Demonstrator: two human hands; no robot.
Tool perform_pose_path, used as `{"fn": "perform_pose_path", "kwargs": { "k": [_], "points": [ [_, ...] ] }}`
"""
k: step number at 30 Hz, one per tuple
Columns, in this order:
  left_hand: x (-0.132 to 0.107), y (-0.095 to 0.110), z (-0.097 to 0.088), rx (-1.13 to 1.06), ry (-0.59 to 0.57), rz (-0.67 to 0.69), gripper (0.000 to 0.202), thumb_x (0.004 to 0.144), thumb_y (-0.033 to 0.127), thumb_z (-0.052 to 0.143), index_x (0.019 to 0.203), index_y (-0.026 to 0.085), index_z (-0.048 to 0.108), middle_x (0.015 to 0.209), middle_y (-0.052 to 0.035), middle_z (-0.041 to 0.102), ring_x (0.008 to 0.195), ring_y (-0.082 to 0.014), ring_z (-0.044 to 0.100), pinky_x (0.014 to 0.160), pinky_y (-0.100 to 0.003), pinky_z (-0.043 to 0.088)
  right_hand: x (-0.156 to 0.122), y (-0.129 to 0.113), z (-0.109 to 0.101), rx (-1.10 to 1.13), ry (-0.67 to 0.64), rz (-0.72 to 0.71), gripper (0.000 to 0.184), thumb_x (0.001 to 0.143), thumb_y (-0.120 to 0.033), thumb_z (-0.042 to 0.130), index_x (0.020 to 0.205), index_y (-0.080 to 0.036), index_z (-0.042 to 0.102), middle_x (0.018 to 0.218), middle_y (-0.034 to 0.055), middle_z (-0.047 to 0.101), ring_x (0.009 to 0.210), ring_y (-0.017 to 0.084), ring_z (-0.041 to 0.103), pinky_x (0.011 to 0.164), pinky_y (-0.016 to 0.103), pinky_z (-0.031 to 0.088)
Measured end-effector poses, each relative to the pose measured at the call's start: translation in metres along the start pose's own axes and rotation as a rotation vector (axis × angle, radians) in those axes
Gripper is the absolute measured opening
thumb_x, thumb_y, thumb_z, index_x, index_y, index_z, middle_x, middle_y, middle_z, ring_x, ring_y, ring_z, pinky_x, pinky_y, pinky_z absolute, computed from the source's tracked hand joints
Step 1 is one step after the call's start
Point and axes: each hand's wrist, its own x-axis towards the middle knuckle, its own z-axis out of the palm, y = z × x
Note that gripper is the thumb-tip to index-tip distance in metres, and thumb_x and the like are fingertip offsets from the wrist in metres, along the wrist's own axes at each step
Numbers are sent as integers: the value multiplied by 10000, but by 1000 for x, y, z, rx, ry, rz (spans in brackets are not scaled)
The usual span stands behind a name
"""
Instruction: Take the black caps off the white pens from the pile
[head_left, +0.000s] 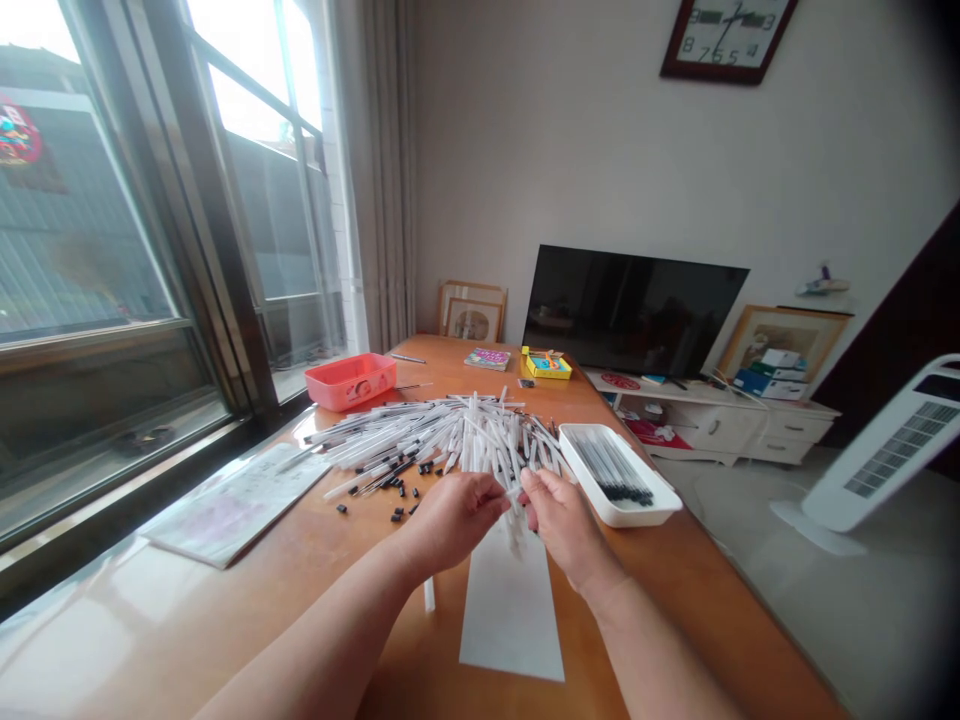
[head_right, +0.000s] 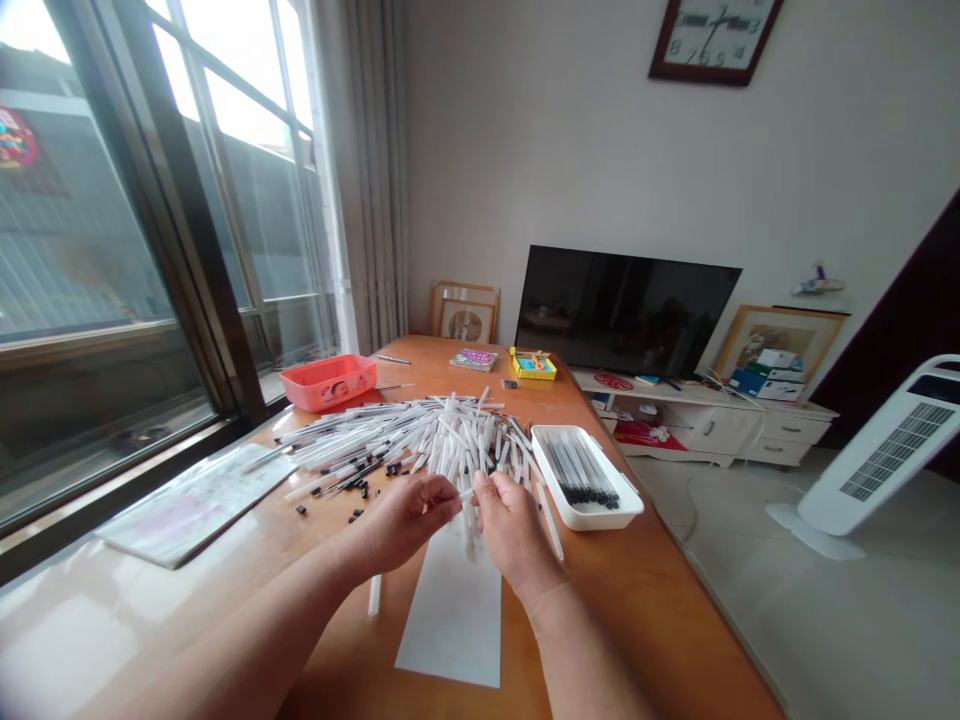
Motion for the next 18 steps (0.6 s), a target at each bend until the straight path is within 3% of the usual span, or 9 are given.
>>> {"fn": "perform_pose_path", "kwargs": {
  "k": [5,9,14,18],
  "points": [
    [0,-6,3,-29,8,-8,281,910,379,501,798,188,674,668,-2,615,618,-132,503,558,-231,326,-4,-2,7,79,-95,26,445,887,-611,516,762,-189,581,593,-31,533,508,108,446,498,235,348],
    [0,-8,5,-34,27,-3,291,908,389,510,789,185,680,671,-6,621,629,-135,516,566,-232,341,-5,-3,9,114,-77,27,432,880,-595,540,749,-186,588,609,-25,553,523,109,463,516,238,362],
    [0,-11,2,-52,53,-1,314,902,448,518,893,197,707,743,-24,673,667,-152,562,617,-241,394,-1,-1,1,190,36,33,441,858,-599,575,714,-183,585,607,-14,567,501,100,461,489,232,350],
    [3,-35,-13,-16,171,-102,287,909,411,494,965,222,703,835,-38,712,747,-179,613,676,-265,431,5,1,-8,291,183,61,428,825,-604,616,776,-179,618,613,-10,571,474,92,444,456,224,347]
  ]
}}
